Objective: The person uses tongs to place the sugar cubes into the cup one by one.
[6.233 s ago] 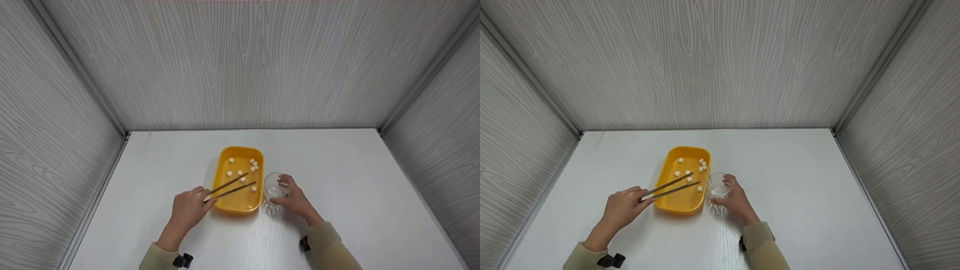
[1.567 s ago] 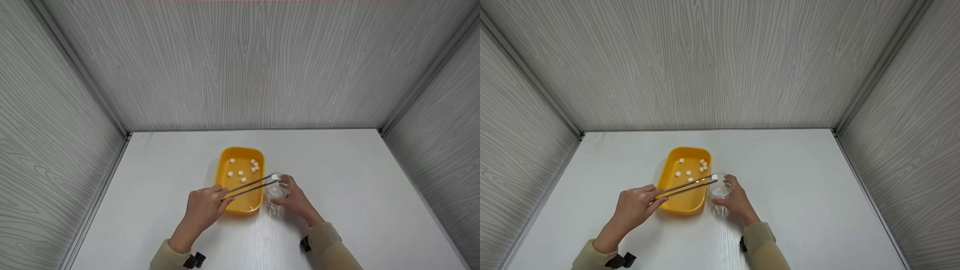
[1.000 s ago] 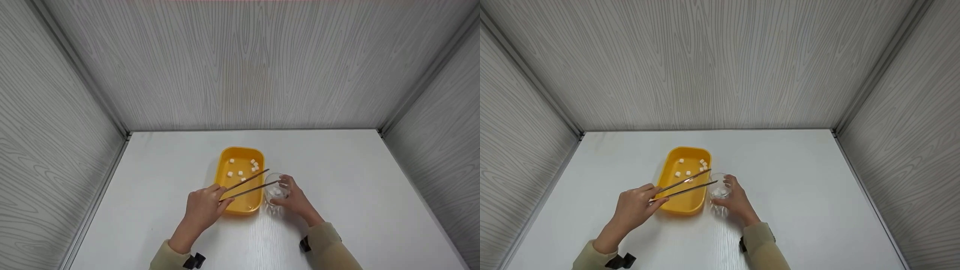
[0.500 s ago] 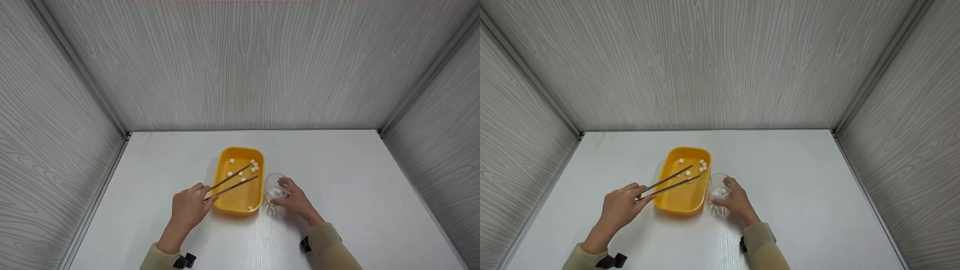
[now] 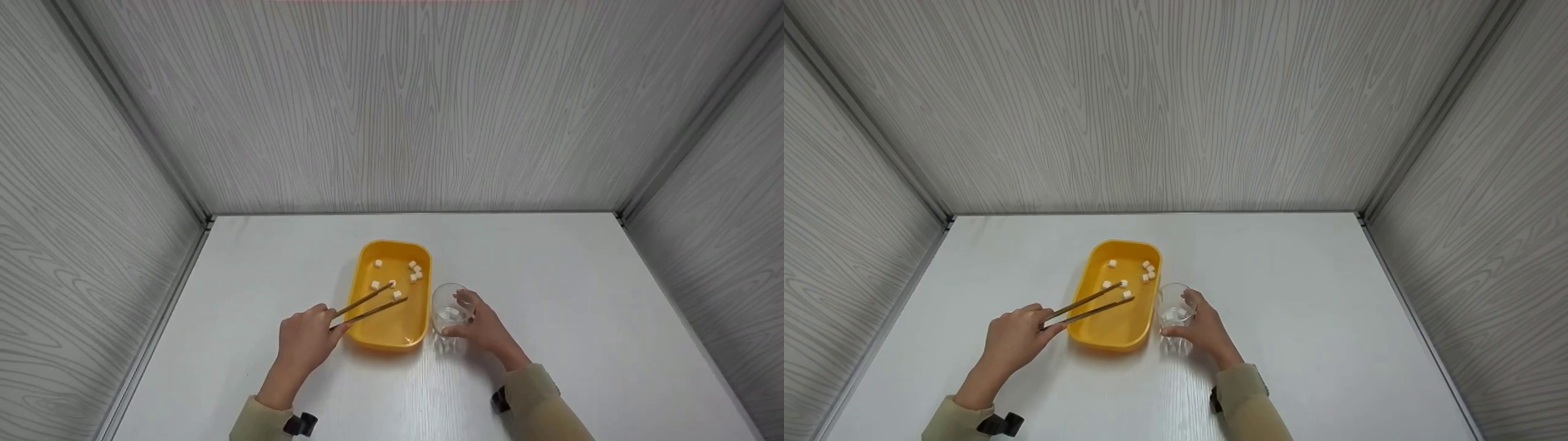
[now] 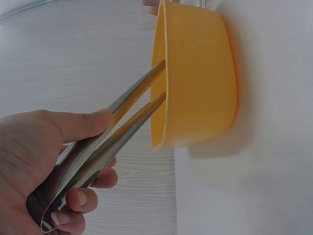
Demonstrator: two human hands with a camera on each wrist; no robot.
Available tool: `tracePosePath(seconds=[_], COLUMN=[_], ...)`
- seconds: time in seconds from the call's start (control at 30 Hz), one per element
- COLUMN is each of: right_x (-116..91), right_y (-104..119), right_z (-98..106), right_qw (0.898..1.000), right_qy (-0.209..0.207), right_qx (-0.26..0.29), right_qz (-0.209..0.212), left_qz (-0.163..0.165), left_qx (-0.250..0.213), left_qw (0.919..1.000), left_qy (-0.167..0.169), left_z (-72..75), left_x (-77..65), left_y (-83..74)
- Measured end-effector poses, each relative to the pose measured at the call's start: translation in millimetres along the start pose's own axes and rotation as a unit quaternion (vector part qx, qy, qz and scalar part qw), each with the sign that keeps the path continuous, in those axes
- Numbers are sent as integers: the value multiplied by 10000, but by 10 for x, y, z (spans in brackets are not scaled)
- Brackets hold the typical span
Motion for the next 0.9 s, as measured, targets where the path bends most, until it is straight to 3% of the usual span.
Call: tracePosePath(seconds=[0.53,0.9], right_x=[40,61], right_y=[37,51], right_z=[8,1], right_qw=[9993,9997], right_qy=[-23,-100], right_qx=[343,110], right_qz=[115,168], left_qz=[23,-45], left_qx=[59,-18], left_qw=[9999,9999], left_qy=[95,138], left_z=[-185,-215], left_x=[32,46], left_y=[44,32])
Point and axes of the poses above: each hand's wrist, its own x-axis towards the middle knuckle, its own z-axis out of the back of the hand, y = z × x, the point moved 5 cm from there along x, towards the middle knuckle, and after that the axes turned 3 degrees about -y, right-handed, at the moved point
